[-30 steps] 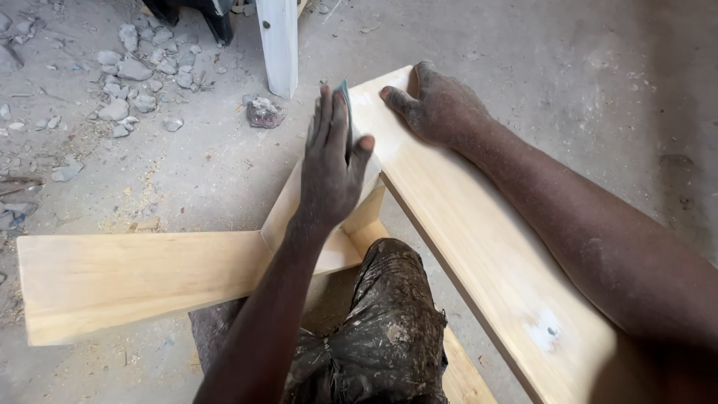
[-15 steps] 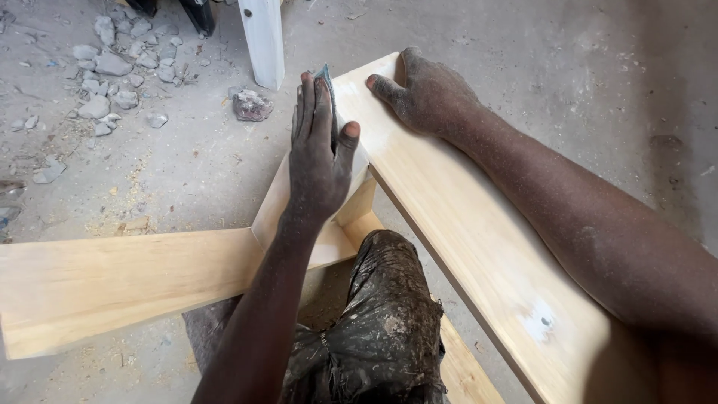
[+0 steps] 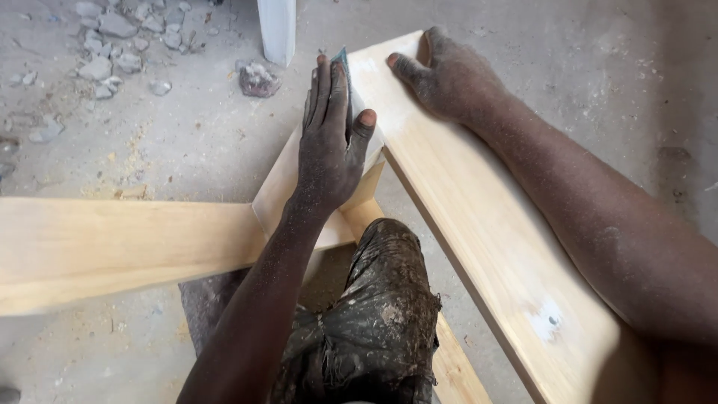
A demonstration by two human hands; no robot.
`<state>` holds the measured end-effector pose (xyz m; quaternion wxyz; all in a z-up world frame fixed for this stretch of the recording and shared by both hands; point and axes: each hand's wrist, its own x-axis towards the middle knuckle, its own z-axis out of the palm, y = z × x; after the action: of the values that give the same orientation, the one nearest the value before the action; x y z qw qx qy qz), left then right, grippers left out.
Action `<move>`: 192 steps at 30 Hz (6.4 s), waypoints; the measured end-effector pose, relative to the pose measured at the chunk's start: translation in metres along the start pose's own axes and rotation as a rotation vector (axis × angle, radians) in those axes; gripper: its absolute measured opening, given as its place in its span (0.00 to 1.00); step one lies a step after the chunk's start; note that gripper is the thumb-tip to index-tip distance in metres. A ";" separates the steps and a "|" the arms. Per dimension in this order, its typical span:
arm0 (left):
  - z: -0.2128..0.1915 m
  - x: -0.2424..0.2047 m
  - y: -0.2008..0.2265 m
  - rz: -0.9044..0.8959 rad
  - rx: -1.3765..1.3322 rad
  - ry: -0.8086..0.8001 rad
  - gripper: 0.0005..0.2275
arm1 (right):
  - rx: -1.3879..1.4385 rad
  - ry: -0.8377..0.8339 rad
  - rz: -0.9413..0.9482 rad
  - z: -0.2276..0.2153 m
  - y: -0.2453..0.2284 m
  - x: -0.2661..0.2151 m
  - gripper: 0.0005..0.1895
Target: Sand the joints and surfaces of a wooden furniture frame using sandpaper.
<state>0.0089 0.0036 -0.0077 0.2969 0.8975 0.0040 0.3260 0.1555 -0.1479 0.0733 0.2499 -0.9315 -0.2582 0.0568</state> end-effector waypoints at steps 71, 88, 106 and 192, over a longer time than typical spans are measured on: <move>-0.073 -0.096 0.077 -0.480 -0.210 -0.215 0.21 | 0.001 0.030 0.000 0.001 -0.002 -0.001 0.37; -0.039 -0.023 0.065 -0.350 -0.461 0.206 0.24 | -0.014 0.064 -0.035 0.007 0.007 0.008 0.39; -0.014 -0.027 0.063 -0.082 -0.311 0.386 0.32 | -0.018 0.062 -0.048 0.006 0.007 0.007 0.39; 0.022 -0.060 -0.013 0.339 0.043 0.333 0.15 | -0.066 0.096 -0.108 0.013 0.013 0.008 0.30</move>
<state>-0.0233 -0.0092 -0.0630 0.2141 0.8254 -0.0907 0.5145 0.1648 -0.1476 0.0557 0.2337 -0.9256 -0.2976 -0.0100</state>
